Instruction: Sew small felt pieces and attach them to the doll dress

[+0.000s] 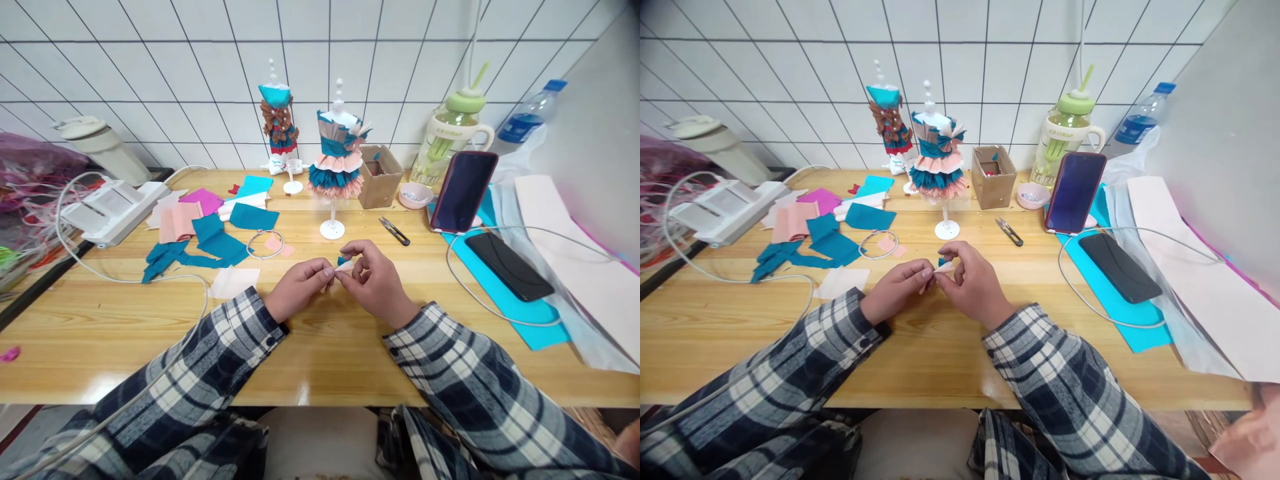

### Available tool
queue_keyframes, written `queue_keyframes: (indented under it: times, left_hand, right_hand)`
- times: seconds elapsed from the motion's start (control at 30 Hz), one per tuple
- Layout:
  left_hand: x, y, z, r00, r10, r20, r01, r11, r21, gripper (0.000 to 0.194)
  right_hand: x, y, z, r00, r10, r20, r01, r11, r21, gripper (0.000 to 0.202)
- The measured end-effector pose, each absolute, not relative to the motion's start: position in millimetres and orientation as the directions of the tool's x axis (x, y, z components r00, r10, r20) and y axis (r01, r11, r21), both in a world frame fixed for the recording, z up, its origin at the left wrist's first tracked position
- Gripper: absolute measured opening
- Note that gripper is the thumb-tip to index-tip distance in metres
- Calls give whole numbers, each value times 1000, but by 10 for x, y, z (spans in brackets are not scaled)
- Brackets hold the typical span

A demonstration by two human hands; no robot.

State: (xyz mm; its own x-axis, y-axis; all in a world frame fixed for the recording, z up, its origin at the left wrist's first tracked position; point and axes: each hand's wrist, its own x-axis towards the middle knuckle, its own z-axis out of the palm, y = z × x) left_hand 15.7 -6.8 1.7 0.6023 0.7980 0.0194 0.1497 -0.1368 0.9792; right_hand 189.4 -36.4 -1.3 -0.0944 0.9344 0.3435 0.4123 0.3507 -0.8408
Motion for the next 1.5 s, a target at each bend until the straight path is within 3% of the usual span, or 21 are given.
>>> queue_keyframes:
  times: [0.13, 0.23, 0.37, 0.53, 0.7, 0.83, 1.0, 1.1, 1.2, 1.3, 1.4, 1.5]
  left_hand:
    - [175, -51, -18, 580, 814, -28, 61, -9, 998, 29]
    - [157, -28, -27, 512, 859, 11, 69, -54, 996, 28]
    - [129, -19, -35, 491, 869, 62, 166, -163, 972, 28]
    - [137, -35, -33, 456, 881, 124, 170, -223, 960, 26]
    - [139, -35, 4, 439, 887, 145, 265, -282, 922, 26]
    - [145, -38, 18, 457, 872, 177, 341, -355, 870, 25]
    - [143, -26, 8, 440, 846, 300, 500, -508, 701, 20]
    - [139, -16, -10, 415, 848, 330, 566, -524, 636, 19]
    - [144, -17, -24, 390, 873, 294, 554, -477, 682, 20]
    - [150, -22, -16, 379, 902, 208, 474, -383, 793, 22]
    - [143, -17, 0, 432, 897, 95, 320, -251, 914, 26]
    - [130, -1, -7, 479, 877, 36, 189, -143, 972, 28]
  right_hand:
    - [1919, -352, -9, -139, 945, 296, 174, 317, -932, 35]
    - [1956, -319, -4, -118, 974, 191, -54, 186, -981, 49]
    - [1948, -278, -48, -97, 995, -8, -51, -13, -999, 42]
    - [1888, -287, -75, -77, 993, -87, -42, -91, -995, 33]
    - [1917, -300, -5, -146, 944, -295, -255, -324, -911, 40]
    - [1942, -299, 14, -233, 896, -378, -252, -431, -866, 33]
    - [1933, -289, 5, -176, 943, -284, -218, -319, -923, 27]
    - [1918, -293, 2, -107, 988, -111, -23, -114, -993, 22]
    - [1905, -315, 2, -77, 996, 37, 150, 48, -988, 18]
    - [1926, -334, 13, -42, 992, 119, 178, 125, -976, 29]
    - [1987, -327, 35, -95, 921, 378, 353, 386, -852, 42]
    - [2042, -301, 39, -232, 804, 548, 543, 574, -613, 31]
